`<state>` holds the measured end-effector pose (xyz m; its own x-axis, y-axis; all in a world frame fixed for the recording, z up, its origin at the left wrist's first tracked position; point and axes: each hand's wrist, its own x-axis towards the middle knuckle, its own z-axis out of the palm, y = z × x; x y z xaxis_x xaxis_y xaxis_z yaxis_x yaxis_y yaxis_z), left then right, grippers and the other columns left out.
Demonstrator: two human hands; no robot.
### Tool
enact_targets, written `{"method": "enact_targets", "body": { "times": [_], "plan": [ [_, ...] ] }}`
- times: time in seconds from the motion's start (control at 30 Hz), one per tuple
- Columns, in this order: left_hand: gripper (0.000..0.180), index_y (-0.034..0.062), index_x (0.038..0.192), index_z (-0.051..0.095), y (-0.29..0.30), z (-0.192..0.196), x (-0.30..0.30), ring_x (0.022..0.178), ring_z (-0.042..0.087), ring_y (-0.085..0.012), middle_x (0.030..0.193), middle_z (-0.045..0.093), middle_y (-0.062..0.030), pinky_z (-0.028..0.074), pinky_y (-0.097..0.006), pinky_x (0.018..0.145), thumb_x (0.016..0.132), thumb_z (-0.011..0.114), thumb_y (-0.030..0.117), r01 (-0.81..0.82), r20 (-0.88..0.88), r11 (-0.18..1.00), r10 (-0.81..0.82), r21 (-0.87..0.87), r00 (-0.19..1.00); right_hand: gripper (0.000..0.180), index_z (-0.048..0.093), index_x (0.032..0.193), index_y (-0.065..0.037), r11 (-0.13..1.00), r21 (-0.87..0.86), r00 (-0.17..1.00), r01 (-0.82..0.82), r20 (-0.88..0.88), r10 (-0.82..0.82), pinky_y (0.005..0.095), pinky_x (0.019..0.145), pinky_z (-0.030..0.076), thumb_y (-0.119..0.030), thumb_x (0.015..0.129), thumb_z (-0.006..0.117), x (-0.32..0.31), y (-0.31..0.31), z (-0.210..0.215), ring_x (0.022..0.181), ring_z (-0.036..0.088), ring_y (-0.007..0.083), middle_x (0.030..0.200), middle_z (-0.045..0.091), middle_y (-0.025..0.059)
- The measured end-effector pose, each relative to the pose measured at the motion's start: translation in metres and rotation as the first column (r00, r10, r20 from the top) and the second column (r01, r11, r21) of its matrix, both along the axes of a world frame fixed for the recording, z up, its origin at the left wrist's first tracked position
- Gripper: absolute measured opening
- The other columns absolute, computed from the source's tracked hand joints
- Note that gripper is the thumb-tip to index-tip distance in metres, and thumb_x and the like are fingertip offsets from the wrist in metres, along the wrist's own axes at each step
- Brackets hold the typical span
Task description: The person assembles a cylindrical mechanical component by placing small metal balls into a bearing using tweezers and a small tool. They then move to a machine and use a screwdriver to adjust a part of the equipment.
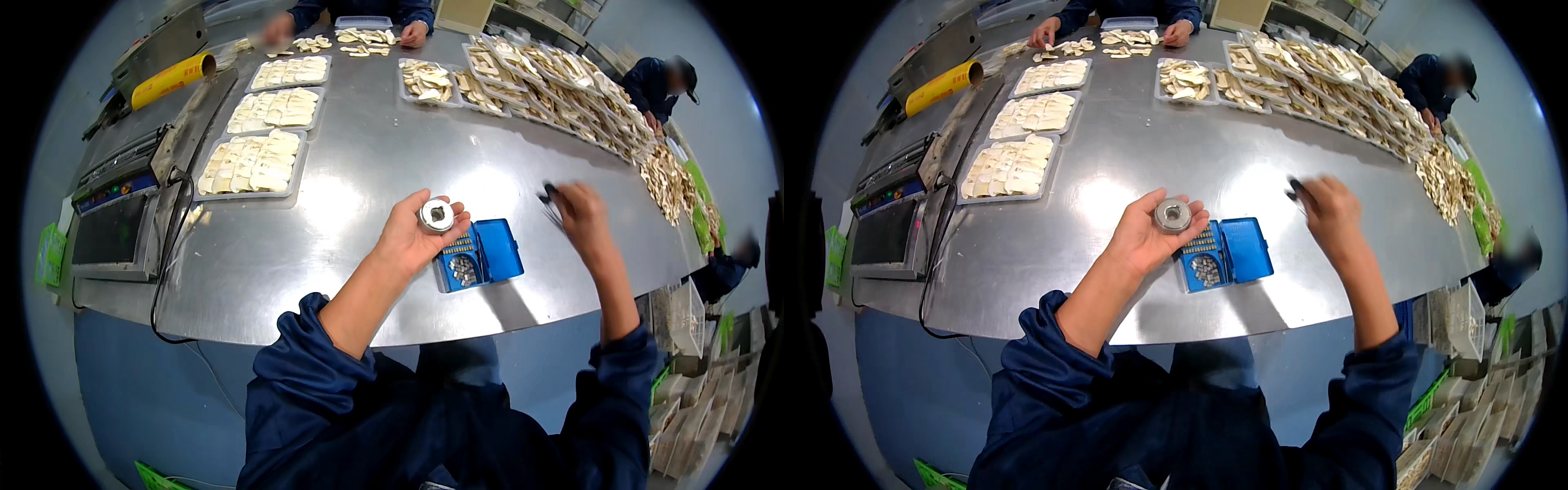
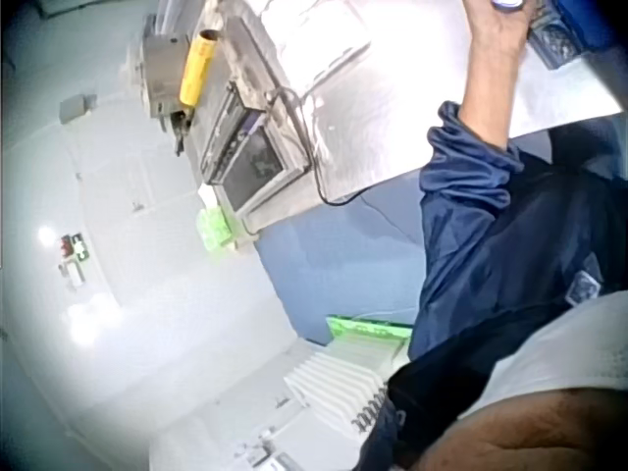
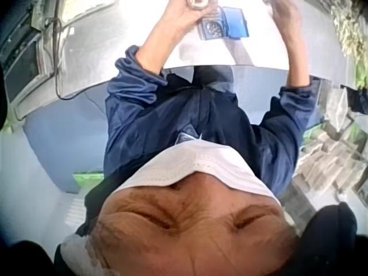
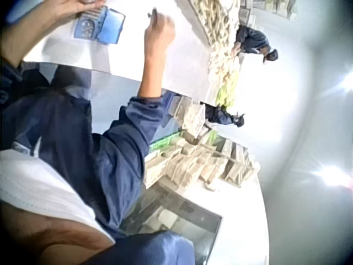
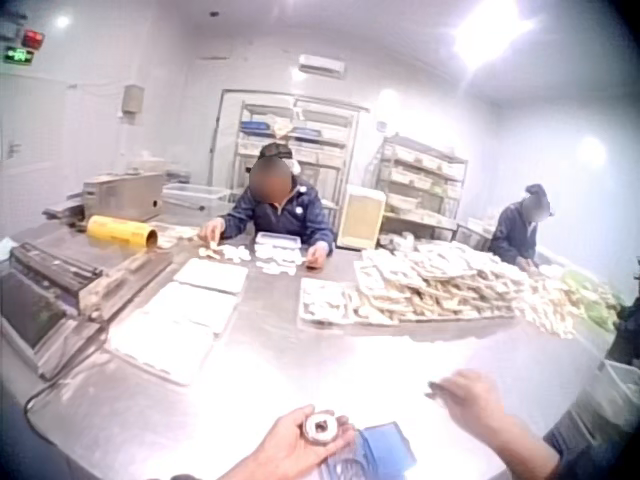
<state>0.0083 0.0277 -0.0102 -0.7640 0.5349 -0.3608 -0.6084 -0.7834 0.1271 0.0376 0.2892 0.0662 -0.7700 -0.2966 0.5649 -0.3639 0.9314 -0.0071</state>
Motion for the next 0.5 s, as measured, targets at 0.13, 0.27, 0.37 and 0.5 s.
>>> {"method": "enact_targets", "body": {
  "times": [0.13, 0.27, 0.37, 0.5],
  "plan": [
    [0.038, -0.0090, 0.112, 0.039, 0.001, 0.004, 0.001, 0.113, 0.046, -0.0395, 0.117, 0.042, -0.0291, 0.042, -0.051, 0.099, 0.098, 0.036, 0.026, -0.038, 0.029, 0.999, 0.038, 0.013, 0.999, 0.009, 0.061, 0.069, -0.008, 0.963, 0.256, 0.995, 0.083, 0.024, -0.093, 0.0355, 0.054, 0.047, 0.000, 0.066, 0.062, 0.041, 0.051, -0.053, 0.067, 0.058, 0.0232, 0.065, 0.056, 0.0053],
    [0.041, -0.0078, 0.111, 0.041, -0.002, -0.001, 0.000, 0.114, 0.045, -0.0402, 0.117, 0.043, -0.0281, 0.042, -0.052, 0.099, 0.099, 0.031, 0.030, -0.020, 0.010, 0.998, 0.020, 0.061, 1.000, 0.007, 0.065, 0.075, -0.009, 0.975, 0.215, 0.986, 0.048, 0.147, -0.081, 0.0338, 0.056, 0.048, -0.009, 0.069, 0.070, 0.053, 0.034, -0.055, 0.068, 0.058, 0.0218, 0.068, 0.060, 0.0040],
    [0.042, -0.0072, 0.111, 0.042, -0.002, 0.001, 0.001, 0.114, 0.045, -0.0408, 0.117, 0.044, -0.0271, 0.042, -0.052, 0.099, 0.099, 0.030, 0.031, 0.014, -0.033, 0.998, -0.012, 0.054, 0.999, 0.009, 0.067, 0.080, -0.008, 1.000, 0.024, 0.989, -0.017, 0.146, 0.013, 0.0334, 0.059, 0.048, -0.012, 0.072, 0.071, 0.040, -0.007, -0.029, 0.069, 0.059, 0.0219, 0.070, 0.061, 0.0048],
    [0.041, -0.0052, 0.112, 0.043, -0.002, 0.001, 0.004, 0.111, 0.048, -0.0366, 0.117, 0.046, -0.0231, 0.042, -0.050, 0.098, 0.099, 0.031, 0.032, 0.055, -0.063, 0.998, -0.053, 0.033, 0.997, 0.016, 0.068, 0.087, -0.009, 0.922, -0.161, 0.913, -0.351, 0.161, 0.376, 0.0331, 0.063, 0.050, -0.008, 0.072, 0.069, 0.011, -0.073, -0.006, 0.074, 0.058, 0.0224, 0.076, 0.060, 0.0044]
  ]
}}
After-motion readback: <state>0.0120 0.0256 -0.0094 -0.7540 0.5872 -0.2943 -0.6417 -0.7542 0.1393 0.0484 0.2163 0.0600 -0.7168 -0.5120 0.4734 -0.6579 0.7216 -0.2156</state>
